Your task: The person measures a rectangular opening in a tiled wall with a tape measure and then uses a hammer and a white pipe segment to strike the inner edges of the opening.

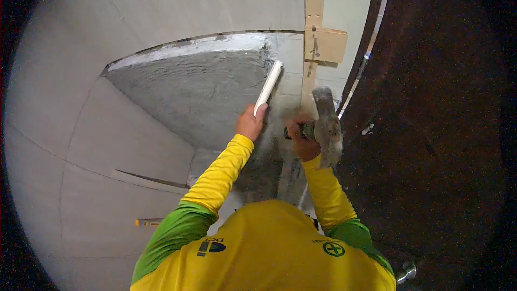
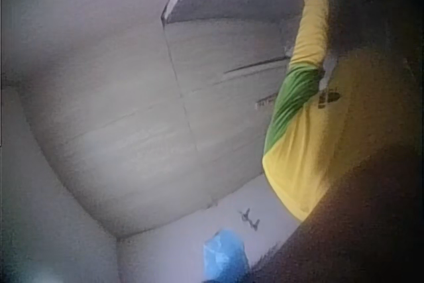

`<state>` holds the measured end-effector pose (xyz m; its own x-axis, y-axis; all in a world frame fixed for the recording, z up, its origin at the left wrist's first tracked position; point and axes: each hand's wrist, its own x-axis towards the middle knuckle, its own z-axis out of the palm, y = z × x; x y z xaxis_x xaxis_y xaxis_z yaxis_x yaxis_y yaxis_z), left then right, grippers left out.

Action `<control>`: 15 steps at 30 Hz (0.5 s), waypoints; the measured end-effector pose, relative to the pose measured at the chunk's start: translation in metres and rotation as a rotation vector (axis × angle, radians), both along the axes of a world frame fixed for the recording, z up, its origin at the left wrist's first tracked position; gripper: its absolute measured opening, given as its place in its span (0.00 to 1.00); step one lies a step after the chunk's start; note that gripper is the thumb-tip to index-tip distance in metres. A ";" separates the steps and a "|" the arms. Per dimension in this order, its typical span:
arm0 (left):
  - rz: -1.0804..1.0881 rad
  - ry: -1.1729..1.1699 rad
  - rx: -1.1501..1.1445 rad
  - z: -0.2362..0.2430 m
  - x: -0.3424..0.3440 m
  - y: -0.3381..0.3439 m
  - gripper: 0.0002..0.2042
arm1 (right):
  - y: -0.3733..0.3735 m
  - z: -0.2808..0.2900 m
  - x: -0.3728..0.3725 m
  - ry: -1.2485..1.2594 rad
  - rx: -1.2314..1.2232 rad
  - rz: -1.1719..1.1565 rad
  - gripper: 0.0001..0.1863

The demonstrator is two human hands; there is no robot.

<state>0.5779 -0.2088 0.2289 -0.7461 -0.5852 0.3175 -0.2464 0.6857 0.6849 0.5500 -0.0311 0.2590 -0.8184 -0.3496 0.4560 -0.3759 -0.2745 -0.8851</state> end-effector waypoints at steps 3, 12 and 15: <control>-0.006 0.013 0.017 -0.010 -0.003 -0.008 0.22 | -0.013 -0.016 -0.013 0.007 -0.071 0.001 0.07; -0.101 0.010 0.114 -0.003 -0.012 -0.007 0.24 | -0.028 -0.040 -0.036 0.328 0.302 -0.136 0.13; -0.099 0.022 0.153 -0.004 -0.008 -0.007 0.24 | -0.018 0.006 -0.008 0.130 0.301 -0.177 0.15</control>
<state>0.5695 -0.2154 0.2248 -0.7965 -0.5516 0.2474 -0.1665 0.5936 0.7873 0.5421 -0.0486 0.2654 -0.8203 -0.3419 0.4585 -0.5090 0.0706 -0.8579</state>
